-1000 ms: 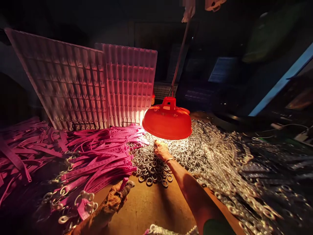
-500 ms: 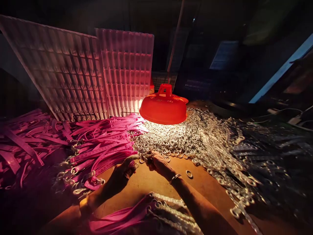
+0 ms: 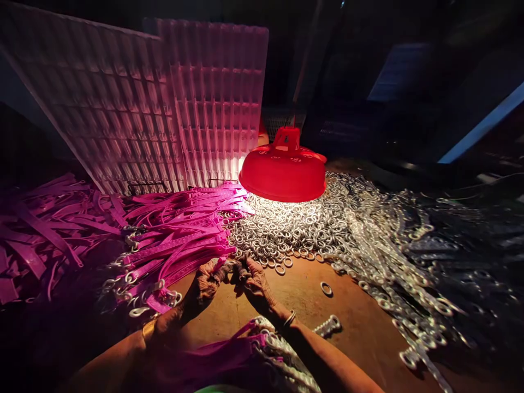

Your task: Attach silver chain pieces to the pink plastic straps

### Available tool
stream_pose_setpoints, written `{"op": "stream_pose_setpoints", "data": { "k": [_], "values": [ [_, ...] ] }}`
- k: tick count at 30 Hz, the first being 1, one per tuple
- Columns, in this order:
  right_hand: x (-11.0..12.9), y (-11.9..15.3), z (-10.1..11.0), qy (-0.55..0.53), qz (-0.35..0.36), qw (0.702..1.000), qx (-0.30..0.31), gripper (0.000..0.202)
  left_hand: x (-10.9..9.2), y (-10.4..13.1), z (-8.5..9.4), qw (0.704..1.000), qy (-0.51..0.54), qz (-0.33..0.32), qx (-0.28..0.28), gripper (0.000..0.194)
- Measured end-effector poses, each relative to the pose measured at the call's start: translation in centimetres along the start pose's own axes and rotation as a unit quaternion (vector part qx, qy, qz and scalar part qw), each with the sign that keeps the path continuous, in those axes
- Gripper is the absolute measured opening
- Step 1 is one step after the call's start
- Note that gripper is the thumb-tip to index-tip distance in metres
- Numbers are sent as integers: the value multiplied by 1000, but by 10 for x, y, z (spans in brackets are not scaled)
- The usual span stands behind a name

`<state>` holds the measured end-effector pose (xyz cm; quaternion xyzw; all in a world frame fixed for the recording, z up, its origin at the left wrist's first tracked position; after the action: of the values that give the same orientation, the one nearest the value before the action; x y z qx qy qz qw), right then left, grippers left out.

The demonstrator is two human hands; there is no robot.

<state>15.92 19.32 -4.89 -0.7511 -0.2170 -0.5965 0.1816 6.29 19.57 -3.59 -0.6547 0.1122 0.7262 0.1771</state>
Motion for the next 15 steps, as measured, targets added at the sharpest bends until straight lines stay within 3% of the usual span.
{"op": "stream_pose_setpoints", "data": {
  "k": [5,10,13,15],
  "values": [
    [3,-3,-4,90,-30,995,33,19,-3,5,4,997,21,64,-42,16],
    [-2,-3,5,159,-31,987,-18,12,-17,2,-7,998,22,56,36,8],
    [-3,-4,4,187,-9,982,-30,14,-10,-6,-3,995,22,72,61,17],
    [8,-3,6,262,36,962,-69,15,3,-12,1,991,29,101,80,21]
  ]
}}
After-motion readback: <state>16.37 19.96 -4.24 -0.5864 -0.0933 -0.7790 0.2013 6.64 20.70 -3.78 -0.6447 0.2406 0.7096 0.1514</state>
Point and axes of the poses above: each hand's wrist, its own y-axis away from the middle knuckle, its own z-axis out of the back of the hand, x = y × z, the point moved 10 cm from there along -y, towards the middle knuckle, and after that the axes turned 14 degrees about x, right-handed, at the moved point
